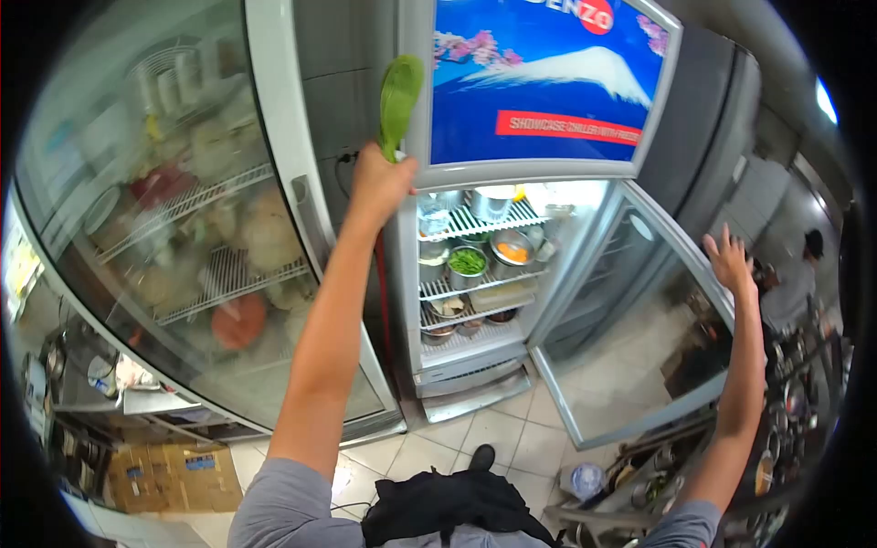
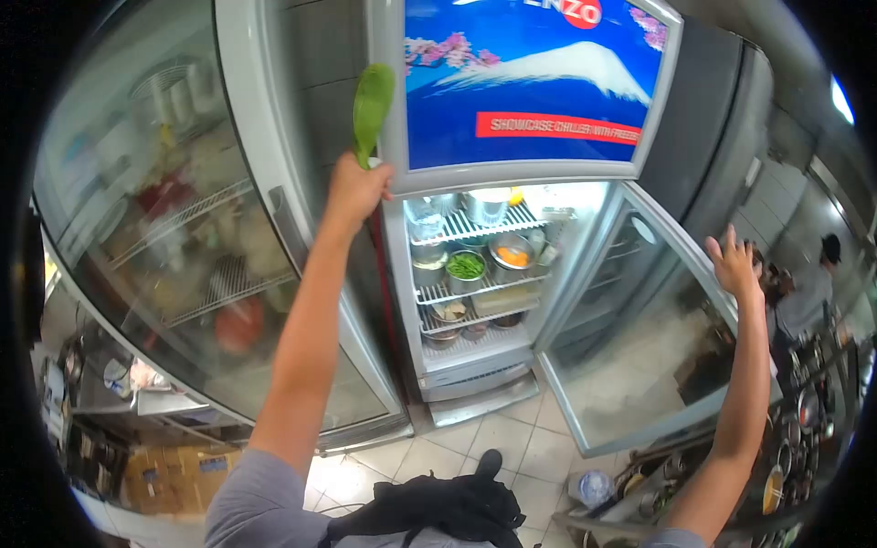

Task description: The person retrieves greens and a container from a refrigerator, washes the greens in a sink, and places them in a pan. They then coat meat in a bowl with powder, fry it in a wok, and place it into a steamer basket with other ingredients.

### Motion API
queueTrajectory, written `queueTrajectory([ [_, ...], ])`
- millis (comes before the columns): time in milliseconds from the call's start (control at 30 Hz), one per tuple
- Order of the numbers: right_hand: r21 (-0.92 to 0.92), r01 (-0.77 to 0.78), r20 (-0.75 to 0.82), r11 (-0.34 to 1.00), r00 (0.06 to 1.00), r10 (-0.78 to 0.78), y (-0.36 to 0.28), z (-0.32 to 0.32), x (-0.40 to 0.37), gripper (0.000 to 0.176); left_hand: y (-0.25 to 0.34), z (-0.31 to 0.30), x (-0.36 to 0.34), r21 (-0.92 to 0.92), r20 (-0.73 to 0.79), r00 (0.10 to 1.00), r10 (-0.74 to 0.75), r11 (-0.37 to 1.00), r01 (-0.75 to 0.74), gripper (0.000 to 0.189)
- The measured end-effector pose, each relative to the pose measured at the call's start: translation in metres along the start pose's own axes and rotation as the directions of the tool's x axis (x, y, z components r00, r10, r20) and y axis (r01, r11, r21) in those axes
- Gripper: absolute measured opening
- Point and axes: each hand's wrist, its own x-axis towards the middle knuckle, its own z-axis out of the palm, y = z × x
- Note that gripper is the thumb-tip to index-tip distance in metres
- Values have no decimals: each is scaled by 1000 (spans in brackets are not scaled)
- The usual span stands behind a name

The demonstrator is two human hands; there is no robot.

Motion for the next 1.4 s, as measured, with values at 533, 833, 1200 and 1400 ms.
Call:
queueTrajectory([
  [533,863,492,-490,-114,870,45,-26,-123,-189,75,17,47,-219,-191,962,261,80,880,434,64],
  [833,770,214,-621,601,462,632,49,-92,-143,62,-56,24,-219,-366,284,921,267,918,-153,30],
  [1200,695,711,-694,110,703,-155,-248,-59,131,42,-97,83,-122,314,310,943,-124,949,22,31],
  [1400,430,778,-781,459,575,-243,-314,-50,287,50,63,207,83,137,310,695,649,693,-708,18],
])
